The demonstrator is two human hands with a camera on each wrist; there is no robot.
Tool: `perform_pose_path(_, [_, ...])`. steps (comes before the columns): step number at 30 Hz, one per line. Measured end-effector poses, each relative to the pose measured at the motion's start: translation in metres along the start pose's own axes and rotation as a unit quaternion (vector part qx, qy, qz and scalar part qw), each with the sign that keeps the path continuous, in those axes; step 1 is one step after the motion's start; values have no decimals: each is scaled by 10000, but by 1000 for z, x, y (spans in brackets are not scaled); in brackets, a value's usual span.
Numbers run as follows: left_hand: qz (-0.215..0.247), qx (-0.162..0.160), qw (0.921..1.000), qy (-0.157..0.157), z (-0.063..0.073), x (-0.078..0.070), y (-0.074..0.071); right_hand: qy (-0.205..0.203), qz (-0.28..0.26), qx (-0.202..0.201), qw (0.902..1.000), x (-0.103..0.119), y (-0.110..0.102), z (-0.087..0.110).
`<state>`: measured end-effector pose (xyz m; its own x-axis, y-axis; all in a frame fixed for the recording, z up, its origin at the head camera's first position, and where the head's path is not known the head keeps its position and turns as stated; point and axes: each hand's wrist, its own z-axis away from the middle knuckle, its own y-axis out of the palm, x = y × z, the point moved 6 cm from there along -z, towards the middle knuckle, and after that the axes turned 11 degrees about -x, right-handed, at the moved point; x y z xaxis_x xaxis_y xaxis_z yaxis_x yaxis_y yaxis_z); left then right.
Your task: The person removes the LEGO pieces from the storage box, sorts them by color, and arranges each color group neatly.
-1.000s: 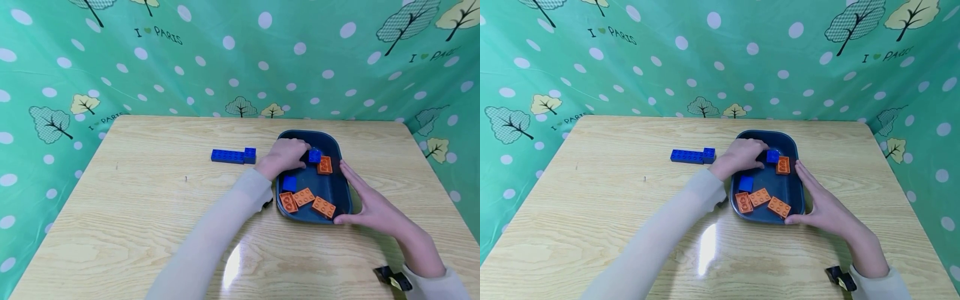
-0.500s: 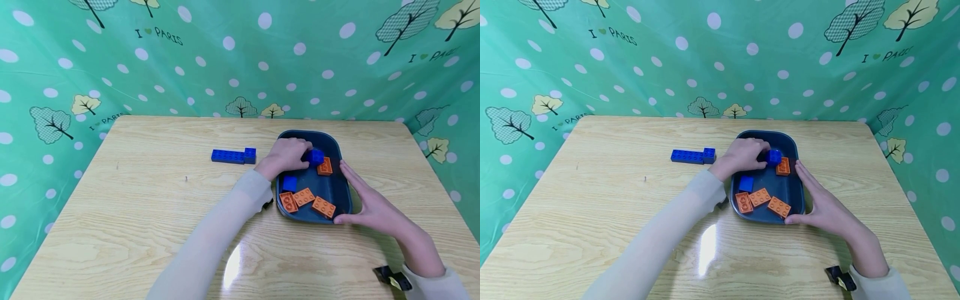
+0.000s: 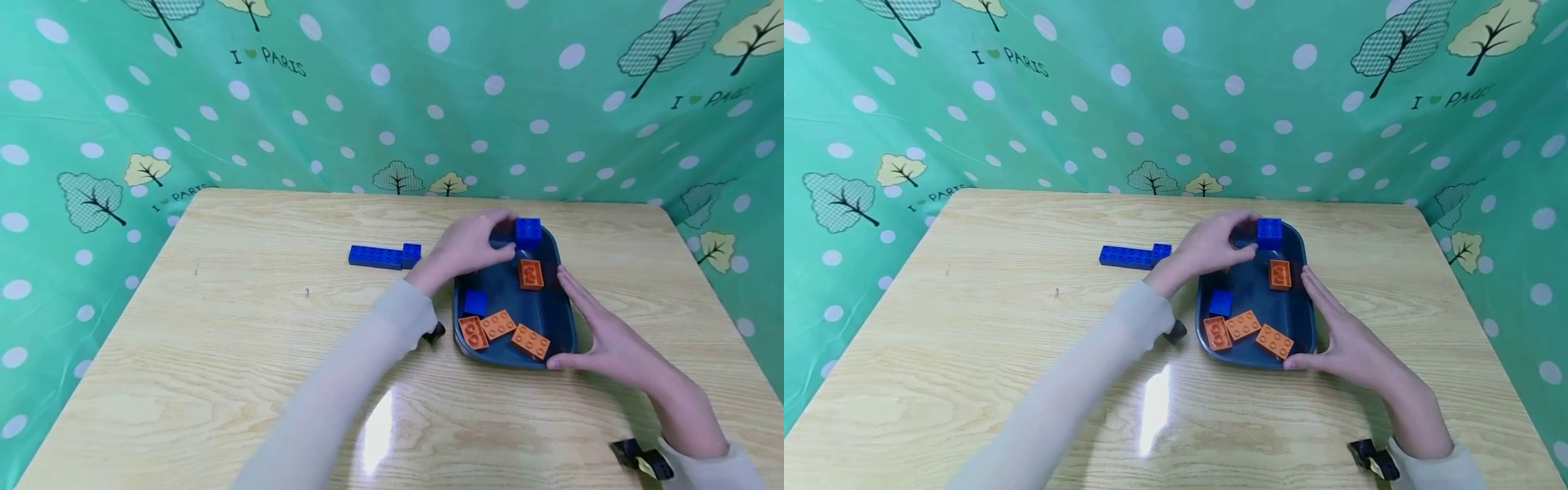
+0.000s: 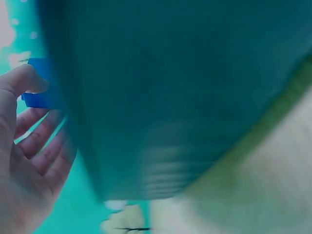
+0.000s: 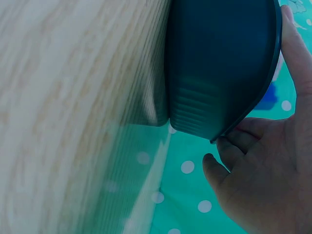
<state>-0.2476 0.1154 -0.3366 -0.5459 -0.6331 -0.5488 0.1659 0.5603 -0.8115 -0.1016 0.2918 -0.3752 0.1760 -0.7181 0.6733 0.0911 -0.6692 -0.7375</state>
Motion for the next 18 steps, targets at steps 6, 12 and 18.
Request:
perform_pose_path(6, [598,-480,9970,81,14,4,-50,20,-46,6,10000,0,1,1])
perform_pose_path(12, [1091,-1013,9889,40,33,33,-93,33,-53,1,10000,0,0,1])
perform_pose_path(18, [1099,-1223,9851,-502,56,75,-122,61,-65,30,10000,1,0,1])
